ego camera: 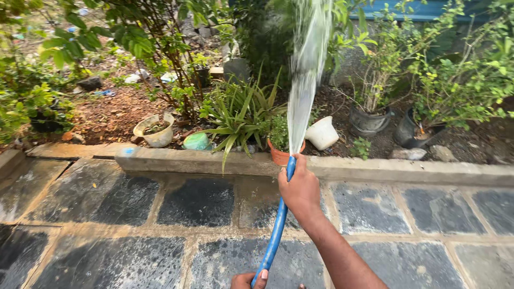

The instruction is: The person waters various potted and ground-planted greenery using a blue garden hose, moving the water stream between different plants in a garden area.

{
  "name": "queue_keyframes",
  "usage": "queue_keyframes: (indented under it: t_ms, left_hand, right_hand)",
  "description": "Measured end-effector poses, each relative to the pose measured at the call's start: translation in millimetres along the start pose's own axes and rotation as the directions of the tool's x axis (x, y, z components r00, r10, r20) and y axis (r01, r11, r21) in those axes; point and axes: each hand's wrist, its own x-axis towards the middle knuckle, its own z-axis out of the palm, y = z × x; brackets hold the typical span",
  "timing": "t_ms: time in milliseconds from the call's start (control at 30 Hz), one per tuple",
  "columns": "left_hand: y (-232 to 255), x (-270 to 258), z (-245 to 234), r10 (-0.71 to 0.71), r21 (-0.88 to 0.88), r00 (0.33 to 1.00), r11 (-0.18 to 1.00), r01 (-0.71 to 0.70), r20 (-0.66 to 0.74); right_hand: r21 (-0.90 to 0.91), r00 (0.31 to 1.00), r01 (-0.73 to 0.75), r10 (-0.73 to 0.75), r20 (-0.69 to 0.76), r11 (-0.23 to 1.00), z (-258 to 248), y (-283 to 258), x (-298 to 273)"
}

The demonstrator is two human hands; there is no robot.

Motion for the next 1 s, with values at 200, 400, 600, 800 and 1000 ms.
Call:
queue_keyframes:
  t_ms: [200, 400, 600, 800, 1000]
  left_hand:
    - [8.0, 5.4, 19.1, -0.004, 0.054, 0.999, 0.999, 0.002, 0.044]
    - [44.8, 10.3, -2.9, -0.158, 0.112, 0.973, 0.984, 0.14, 0.171]
    - [96.3, 2.7, -14.6, -0.15, 0.114, 0.973, 0.985, 0.132, 0.174]
    - [122.8, -2.4, 2.1, -0.213, 0.156, 0.968, 0.969, 0.192, 0.135]
    - [151.5, -26.9, 10.6, -0.257, 0.119, 0.961, 0.962, 0.244, 0.103]
  right_hand:
    - [-0.034, 0.998, -0.054, 0.052, -0.036, 0.998, -9.0, 22.3, -2.2]
    - [-0.073, 0.983, -0.173, 0.177, 0.048, 0.982, -13.0, 40.7, 10.5]
    - [0.086, 0.99, -0.141, 0.139, 0.028, 0.986, -21.7, 56.3, 21.0]
    - [0.098, 0.993, -0.11, 0.105, 0.056, 0.989, -20.0, 88.2, 34.1]
    - [0.094, 0.997, -0.061, 0.057, 0.044, 0.994, -19.1, 120.8, 30.7]
